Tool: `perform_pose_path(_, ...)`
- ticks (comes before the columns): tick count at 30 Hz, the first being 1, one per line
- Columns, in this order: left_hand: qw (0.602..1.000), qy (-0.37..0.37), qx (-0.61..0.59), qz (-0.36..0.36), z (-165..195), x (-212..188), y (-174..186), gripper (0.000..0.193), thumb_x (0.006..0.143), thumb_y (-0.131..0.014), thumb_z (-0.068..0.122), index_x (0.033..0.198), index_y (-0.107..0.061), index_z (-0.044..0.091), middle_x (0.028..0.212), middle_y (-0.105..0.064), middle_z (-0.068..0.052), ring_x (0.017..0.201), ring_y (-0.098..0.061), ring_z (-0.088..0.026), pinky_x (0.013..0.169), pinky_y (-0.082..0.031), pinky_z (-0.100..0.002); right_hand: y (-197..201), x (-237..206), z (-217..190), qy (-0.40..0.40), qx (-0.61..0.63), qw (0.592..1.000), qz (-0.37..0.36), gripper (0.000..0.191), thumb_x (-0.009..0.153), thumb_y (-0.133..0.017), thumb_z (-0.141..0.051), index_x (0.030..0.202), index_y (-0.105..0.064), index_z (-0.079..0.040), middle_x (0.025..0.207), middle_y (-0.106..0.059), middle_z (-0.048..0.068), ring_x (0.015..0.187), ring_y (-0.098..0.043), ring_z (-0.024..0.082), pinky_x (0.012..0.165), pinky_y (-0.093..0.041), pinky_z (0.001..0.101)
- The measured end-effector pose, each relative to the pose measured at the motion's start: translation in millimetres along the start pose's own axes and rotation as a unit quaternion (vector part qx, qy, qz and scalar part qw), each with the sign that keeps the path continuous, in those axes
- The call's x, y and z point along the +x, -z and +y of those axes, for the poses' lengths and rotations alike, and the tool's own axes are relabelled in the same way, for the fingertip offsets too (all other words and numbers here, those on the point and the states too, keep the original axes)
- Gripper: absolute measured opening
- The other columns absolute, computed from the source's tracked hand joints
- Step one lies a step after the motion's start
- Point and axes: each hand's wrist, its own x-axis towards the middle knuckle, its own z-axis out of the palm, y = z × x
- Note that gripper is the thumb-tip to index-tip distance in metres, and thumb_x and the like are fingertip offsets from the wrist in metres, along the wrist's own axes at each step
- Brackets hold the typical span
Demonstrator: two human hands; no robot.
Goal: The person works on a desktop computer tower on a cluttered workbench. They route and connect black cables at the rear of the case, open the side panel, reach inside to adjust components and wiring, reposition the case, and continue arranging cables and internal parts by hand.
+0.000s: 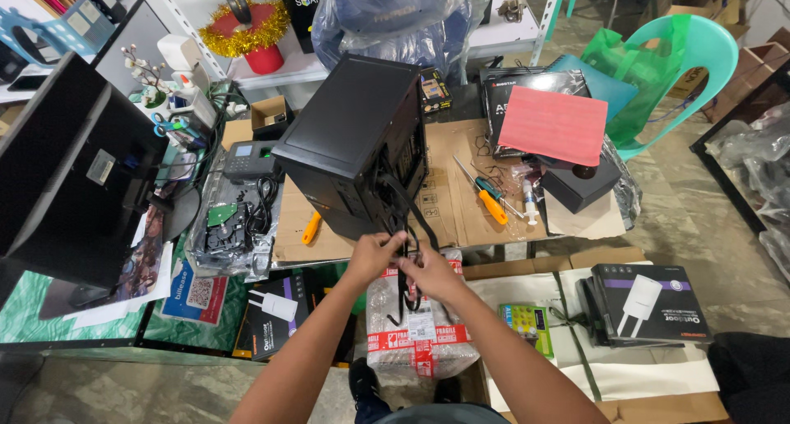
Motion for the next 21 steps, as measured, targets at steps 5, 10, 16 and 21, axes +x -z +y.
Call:
perform_pose_path(5, 0.999, -0.018, -0.028, -0.018, -9, 0, 3, 0.050, 0.103, -0.056, 0.043, 0.101, -0.075, -0.004, 0.080, -0.071, -0.002, 0.073, -0.061, -0.009, 0.071, -0.053, -0.026, -2, -1, 14, 0.193, -0.222, 0.939, 0.177, 0.036, 0.097, -0.067, -0.031, 0.125, -0.063, -0.008, 0.095, -0.076, 0.012, 0.081, -0.074, 0.024, 0.071, -0.059, 0.0413)
perform_pose_path(10, 0.991, -0.041, -0.119, -0.042, -8, 0, 7, 0.041, 0.102, -0.056, 0.034, 0.113, -0.076, -0.001, 0.085, -0.070, 0.002, 0.076, -0.058, -0.007, 0.072, -0.048, -0.025, -18, -17, 11, 0.018, -0.180, 0.983, 0.017, 0.040, 0.103, -0.048, -0.025, 0.143, -0.045, -0.018, 0.087, -0.074, 0.015, 0.078, -0.075, 0.032, 0.076, -0.058, 0.0418)
perform_pose_path(16, 0.999, -0.027, 0.002, 0.045, 0, -3, 13, 0.040, 0.097, -0.073, 0.035, 0.092, -0.074, -0.005, 0.078, -0.065, -0.007, 0.071, -0.053, -0.014, 0.064, -0.048, -0.034, -11, 4, 16, 0.258, -0.309, 0.904, 0.146, 0.022, 0.096, -0.057, -0.014, 0.108, -0.075, -0.012, 0.100, -0.075, 0.015, 0.094, -0.073, 0.031, 0.081, -0.057, 0.0408)
perform_pose_path(21, 0.957, -0.171, 0.196, 0.129, -3, -1, 9, 0.039, 0.094, -0.068, 0.033, 0.085, -0.071, -0.005, 0.088, -0.069, -0.023, 0.083, -0.067, -0.040, 0.075, -0.052, -0.044, -13, 37, -4, 0.167, -0.183, 0.942, 0.227, 0.036, 0.099, -0.065, -0.033, 0.119, -0.065, -0.003, 0.106, -0.075, 0.016, 0.100, -0.074, 0.029, 0.089, -0.057, 0.0392)
